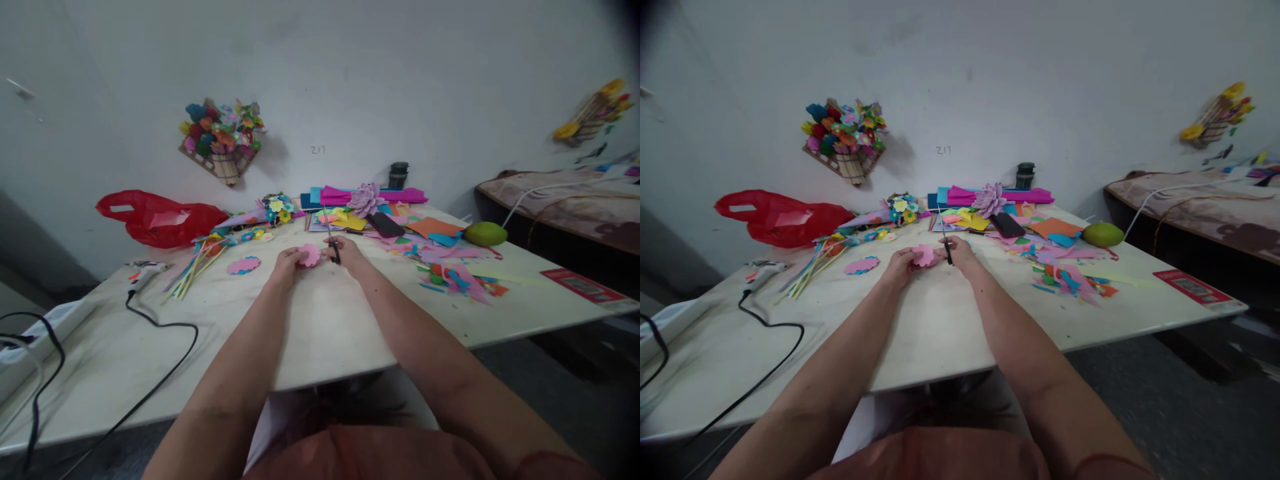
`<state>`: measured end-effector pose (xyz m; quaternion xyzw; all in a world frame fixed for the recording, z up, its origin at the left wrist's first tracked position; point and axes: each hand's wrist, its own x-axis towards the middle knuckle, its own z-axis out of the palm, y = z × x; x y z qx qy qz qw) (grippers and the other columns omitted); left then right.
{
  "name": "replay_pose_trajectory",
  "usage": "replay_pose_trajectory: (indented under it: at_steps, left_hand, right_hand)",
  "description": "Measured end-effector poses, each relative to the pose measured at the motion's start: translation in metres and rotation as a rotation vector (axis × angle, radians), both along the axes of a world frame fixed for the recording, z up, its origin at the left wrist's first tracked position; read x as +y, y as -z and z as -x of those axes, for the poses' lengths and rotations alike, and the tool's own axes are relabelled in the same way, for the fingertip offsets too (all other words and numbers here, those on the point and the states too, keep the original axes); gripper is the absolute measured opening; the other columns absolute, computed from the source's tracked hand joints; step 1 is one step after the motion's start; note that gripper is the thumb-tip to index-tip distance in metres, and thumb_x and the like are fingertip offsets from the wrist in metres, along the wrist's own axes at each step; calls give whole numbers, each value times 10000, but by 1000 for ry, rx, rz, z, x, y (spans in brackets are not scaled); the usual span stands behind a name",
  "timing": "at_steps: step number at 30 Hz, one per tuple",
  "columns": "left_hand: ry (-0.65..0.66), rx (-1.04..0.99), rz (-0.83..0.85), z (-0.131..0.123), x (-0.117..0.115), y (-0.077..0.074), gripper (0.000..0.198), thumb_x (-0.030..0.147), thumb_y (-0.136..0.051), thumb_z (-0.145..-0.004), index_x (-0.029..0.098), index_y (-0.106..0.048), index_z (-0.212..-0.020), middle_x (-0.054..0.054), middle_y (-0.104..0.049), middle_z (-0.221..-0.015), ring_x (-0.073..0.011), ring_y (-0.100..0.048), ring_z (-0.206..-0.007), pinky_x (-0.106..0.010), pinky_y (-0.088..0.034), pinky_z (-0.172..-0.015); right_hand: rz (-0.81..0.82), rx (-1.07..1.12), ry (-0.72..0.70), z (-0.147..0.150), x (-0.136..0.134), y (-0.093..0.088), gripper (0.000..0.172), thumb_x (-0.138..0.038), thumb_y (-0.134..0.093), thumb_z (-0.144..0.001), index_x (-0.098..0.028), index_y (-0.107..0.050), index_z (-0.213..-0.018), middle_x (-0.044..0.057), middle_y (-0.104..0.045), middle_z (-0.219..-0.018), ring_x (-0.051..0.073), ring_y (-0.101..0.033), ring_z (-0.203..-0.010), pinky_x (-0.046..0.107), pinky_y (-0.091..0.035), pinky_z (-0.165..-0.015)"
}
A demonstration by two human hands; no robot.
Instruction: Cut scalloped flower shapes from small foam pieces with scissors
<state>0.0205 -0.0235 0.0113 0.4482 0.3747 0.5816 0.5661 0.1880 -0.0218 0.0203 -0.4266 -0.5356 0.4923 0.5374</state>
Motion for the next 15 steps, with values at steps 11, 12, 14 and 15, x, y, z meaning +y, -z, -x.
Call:
replay_pose_trajectory:
  at_steps: [11,12,14,15]
  left_hand:
    - [120,57,23,-2,-1,5,214,203,-767,-525,106,-687,-697,-66,-635,-588,-144,-549,-497,-264,-456,-491]
    - [116,49,27,-2,-1,4,225,223,-771,-538,102,-689,-710,-69,-636,-596,-144,-551,-499,-263,-458,-489]
    - [101,11,58,-2,-1,1,249,315,-754,-605,103,-683,-714,-83,-642,-616,-159,-568,-518,-277,-474,-495]
    - [93,-14,81,-2,-1,0,281,379,-724,-651,109,-678,-714,-92,-646,-630,-174,-583,-538,-292,-487,-504]
  right_hand:
    - [-26,52,-106,4,-1,1,317,-109,-658,-557,-163,-566,-856,-64,-568,-549,90,-542,-496,215,-418,-524]
    - [-27,48,-104,5,-1,1,318,-112,-657,-558,-164,-566,-858,-64,-567,-548,90,-542,-496,215,-417,-521]
    - [-23,47,-84,6,-2,1,324,-119,-655,-559,-166,-566,-867,-64,-567,-549,88,-541,-497,213,-417,-517]
    - [-19,47,-71,7,-2,0,325,-125,-658,-561,-168,-564,-869,-65,-568,-551,87,-542,-499,213,-421,-520]
